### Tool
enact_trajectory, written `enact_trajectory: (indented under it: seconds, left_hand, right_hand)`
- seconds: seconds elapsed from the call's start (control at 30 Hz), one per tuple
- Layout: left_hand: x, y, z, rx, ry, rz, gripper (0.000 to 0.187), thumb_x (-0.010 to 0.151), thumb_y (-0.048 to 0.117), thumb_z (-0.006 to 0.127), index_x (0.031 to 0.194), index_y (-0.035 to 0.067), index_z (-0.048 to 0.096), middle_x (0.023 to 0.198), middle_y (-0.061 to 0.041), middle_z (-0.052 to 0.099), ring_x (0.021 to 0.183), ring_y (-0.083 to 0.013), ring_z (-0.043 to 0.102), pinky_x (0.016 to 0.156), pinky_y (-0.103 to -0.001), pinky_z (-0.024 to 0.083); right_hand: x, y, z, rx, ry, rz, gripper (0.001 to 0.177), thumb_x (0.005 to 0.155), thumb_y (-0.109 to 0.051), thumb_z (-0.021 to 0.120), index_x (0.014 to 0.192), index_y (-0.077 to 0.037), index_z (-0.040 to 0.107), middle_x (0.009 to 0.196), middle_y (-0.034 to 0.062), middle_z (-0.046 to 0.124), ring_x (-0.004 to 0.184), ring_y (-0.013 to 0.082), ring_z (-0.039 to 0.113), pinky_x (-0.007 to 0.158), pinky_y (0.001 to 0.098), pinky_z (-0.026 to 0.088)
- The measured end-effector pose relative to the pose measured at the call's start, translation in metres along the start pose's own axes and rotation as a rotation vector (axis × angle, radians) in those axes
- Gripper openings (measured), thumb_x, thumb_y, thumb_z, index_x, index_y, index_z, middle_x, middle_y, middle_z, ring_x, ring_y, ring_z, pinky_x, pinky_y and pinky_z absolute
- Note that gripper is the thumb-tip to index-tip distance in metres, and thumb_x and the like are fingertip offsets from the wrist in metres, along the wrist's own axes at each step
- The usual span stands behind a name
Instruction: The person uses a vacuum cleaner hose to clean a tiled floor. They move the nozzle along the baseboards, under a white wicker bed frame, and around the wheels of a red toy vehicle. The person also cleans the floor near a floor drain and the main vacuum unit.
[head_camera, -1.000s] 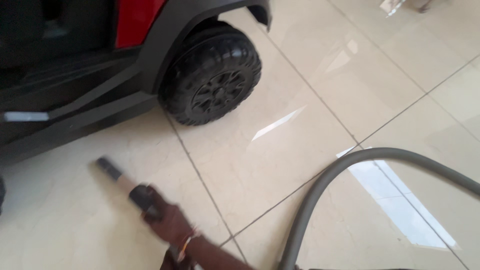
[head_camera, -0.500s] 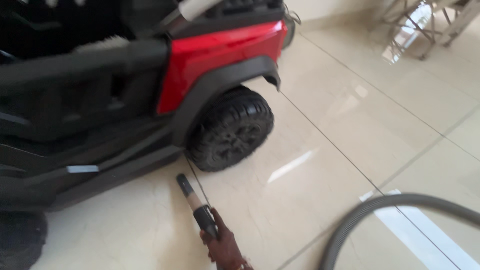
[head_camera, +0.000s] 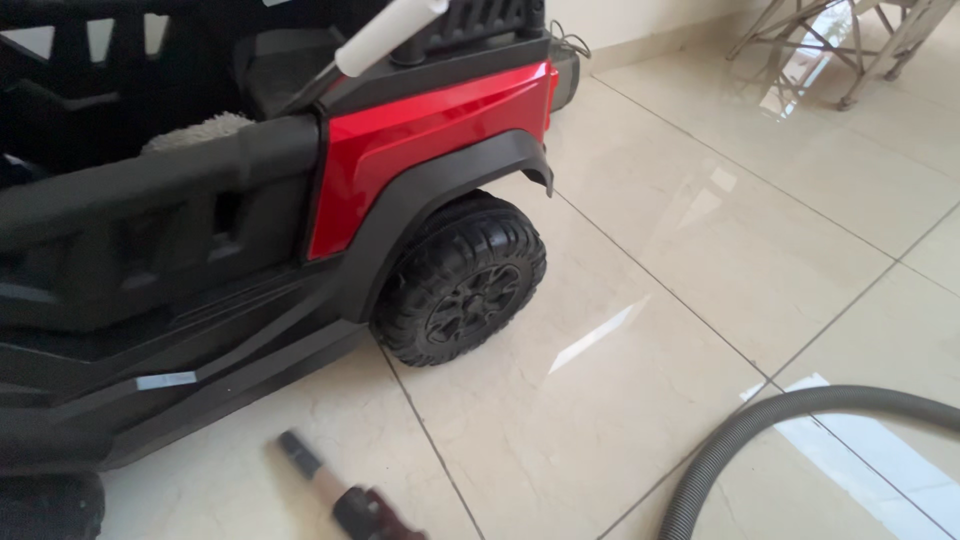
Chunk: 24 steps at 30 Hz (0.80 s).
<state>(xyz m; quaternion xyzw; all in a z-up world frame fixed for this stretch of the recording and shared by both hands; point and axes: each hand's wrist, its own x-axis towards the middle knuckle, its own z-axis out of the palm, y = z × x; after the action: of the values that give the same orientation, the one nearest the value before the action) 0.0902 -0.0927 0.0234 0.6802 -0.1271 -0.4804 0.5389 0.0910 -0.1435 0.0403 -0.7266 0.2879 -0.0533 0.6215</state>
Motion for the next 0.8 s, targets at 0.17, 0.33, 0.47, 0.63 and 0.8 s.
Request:
enact_trajectory:
  seconds: [0.17,0.33,0.47,0.63,0.8]
  left_hand:
    - [-0.008,-0.013,0.010,-0.017,0.046,-0.030,0.033,0.098,0.035,0.064,0.107,0.003,0.057,0.070,-0.003,0.058,0.056,-0.0156,0.055,0.052,-0.032,0.047]
    - [-0.067,-0.071,0.020,-0.151,0.139,-0.012,0.034,0.098,0.036,0.064,0.106,0.004,0.057,0.069,-0.003,0.057,0.056,-0.0153,0.055,0.053,-0.032,0.047]
    - [-0.095,-0.089,0.019,-0.289,0.218,0.002,0.027,0.094,0.028,0.065,0.104,0.005,0.056,0.067,-0.004,0.055,0.054,-0.0142,0.052,0.051,-0.032,0.046]
    - [-0.130,-0.082,0.016,-0.309,0.234,0.025,0.026,0.098,0.027,0.061,0.102,0.002,0.056,0.068,-0.004,0.057,0.057,-0.0130,0.053,0.053,-0.030,0.044]
    - [-0.125,-0.044,0.007,-0.223,0.201,0.040,0.025,0.098,0.028,0.060,0.100,0.003,0.055,0.066,-0.003,0.058,0.056,-0.0132,0.055,0.053,-0.030,0.046]
  right_hand:
    - [-0.015,0.001,-0.022,0.080,0.074,0.111,0.076,0.088,-0.028,0.071,0.158,-0.028,0.042,0.079,0.0071,0.071,0.054,0.0138,0.061,0.050,0.0320,0.053]
    - [-0.017,-0.008,-0.029,0.016,0.063,0.028,0.079,0.089,-0.029,0.069,0.160,-0.027,0.035,0.077,0.0070,0.070,0.052,0.0149,0.061,0.049,0.0342,0.053]
    - [-0.041,-0.016,-0.007,-0.096,-0.010,-0.058,0.081,0.091,-0.028,0.068,0.163,-0.027,0.030,0.083,0.0109,0.074,0.059,0.0159,0.069,0.059,0.0333,0.057]
    - [-0.055,-0.019,0.010,-0.040,-0.155,0.012,0.078,0.094,-0.031,0.067,0.163,-0.027,0.030,0.088,0.0115,0.074,0.058,0.0168,0.068,0.057,0.0342,0.058]
    - [-0.032,-0.014,0.009,0.002,-0.131,0.050,0.081,0.091,-0.032,0.068,0.163,-0.029,0.030,0.082,0.0087,0.072,0.051,0.0140,0.063,0.048,0.0316,0.056]
